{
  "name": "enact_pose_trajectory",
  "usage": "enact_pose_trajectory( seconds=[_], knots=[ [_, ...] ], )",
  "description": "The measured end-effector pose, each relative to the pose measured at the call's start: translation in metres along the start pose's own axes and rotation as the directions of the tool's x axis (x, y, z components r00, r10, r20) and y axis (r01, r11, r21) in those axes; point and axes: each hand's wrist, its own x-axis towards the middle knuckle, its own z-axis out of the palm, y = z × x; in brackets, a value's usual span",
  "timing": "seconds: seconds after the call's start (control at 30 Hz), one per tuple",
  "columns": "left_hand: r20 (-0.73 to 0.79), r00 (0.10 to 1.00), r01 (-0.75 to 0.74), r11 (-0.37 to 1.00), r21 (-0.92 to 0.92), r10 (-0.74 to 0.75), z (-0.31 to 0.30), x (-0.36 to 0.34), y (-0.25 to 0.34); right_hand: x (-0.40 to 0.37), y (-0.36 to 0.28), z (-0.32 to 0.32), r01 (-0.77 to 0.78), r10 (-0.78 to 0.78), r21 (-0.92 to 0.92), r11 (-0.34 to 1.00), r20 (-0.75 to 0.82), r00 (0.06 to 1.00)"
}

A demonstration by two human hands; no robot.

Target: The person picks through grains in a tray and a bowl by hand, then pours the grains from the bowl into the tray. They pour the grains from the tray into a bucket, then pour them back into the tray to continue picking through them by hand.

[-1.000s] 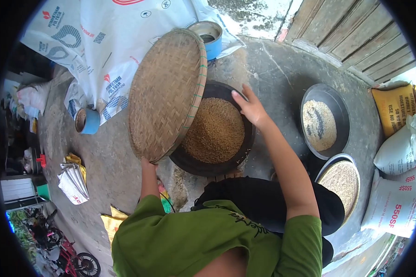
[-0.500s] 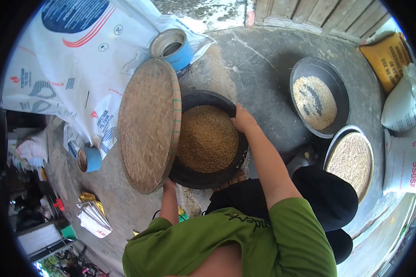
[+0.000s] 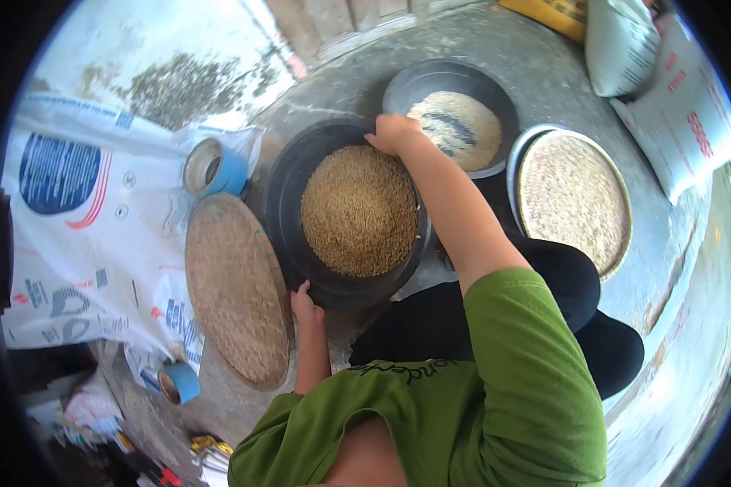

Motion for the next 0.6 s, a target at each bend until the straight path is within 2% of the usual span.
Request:
enact_pose_trajectory(
  seconds=[0.13,0.2,0.33,0.4,0.43,0.47,0.53,0.57,0.6],
  knots=[
    [0.243,0.969,0.039,0.999,-0.001,-0.038,0.098,0.006,0.008,-0.02,0.09,-0.079,-0.172,0.173,0.014,0.985,-0.144,0.974],
    [0.428,0.903,0.031,0.999,-0.01,-0.024,0.151,0.013,0.019,-0.045,0.129,-0.112,-0.302,0.307,0.052,0.952,-0.189,0.933],
    [0.57,0.821,-0.144,0.979,0.143,0.038,0.265,0.003,0.041,-0.092,0.231,-0.146,-0.44,0.461,0.137,0.887,-0.229,0.857],
    [0.709,0.704,-0.229,0.955,0.186,0.031,0.321,-0.006,0.048,-0.121,0.286,-0.157,-0.436,0.515,0.314,0.843,-0.241,0.823],
    [0.766,0.643,-0.222,0.96,0.17,0.012,0.348,-0.016,0.052,-0.141,0.305,-0.157,-0.387,0.501,0.363,0.848,-0.308,0.809],
    [0.824,0.567,-0.22,0.962,0.159,-0.006,0.377,-0.031,0.053,-0.167,0.323,-0.161,-0.37,0.521,0.434,0.821,-0.308,0.796],
    [0.867,0.492,-0.284,0.928,0.241,-0.075,0.433,-0.059,0.045,-0.215,0.367,-0.153,-0.38,0.652,0.637,0.671,-0.262,0.712],
    [0.889,0.443,-0.324,0.904,0.277,-0.114,0.461,-0.075,0.038,-0.245,0.379,-0.149,-0.403,0.694,0.656,0.638,-0.264,0.669],
    [0.903,0.399,-0.358,0.88,0.312,-0.159,0.488,-0.092,0.026,-0.279,0.384,-0.145,-0.332,0.735,0.763,0.555,-0.262,0.626]
  ],
)
